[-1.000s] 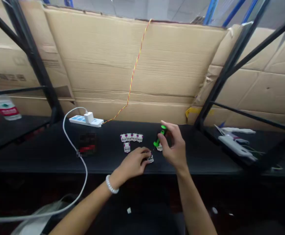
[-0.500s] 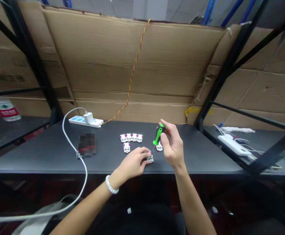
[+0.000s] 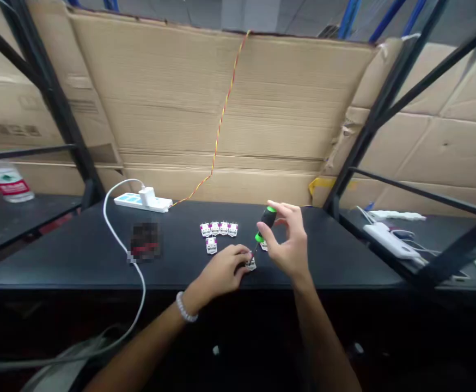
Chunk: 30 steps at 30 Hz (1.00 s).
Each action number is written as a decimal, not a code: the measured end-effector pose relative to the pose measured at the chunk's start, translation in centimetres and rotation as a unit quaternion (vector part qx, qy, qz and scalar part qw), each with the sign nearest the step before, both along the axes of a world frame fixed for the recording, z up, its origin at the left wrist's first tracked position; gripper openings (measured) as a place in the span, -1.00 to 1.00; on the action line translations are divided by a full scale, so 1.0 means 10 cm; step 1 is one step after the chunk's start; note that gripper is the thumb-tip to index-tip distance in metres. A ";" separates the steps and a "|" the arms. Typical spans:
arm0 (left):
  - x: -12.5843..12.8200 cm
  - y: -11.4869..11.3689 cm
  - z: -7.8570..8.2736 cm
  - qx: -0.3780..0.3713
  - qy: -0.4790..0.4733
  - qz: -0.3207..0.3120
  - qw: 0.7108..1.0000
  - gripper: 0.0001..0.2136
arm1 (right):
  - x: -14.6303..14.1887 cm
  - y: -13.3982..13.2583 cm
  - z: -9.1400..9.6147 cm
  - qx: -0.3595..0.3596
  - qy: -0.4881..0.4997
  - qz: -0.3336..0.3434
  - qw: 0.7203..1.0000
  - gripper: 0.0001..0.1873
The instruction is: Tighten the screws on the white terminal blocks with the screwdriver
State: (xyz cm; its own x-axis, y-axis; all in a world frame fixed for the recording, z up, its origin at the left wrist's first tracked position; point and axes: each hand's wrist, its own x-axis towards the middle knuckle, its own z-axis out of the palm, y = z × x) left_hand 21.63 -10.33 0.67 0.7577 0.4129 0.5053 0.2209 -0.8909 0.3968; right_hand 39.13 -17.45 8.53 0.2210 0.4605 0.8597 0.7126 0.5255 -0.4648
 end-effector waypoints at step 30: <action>0.00 0.01 -0.01 -0.002 0.000 -0.009 1.000 -0.85 | -0.07 -0.10 0.06 -0.008 -0.032 0.018 0.999 -0.53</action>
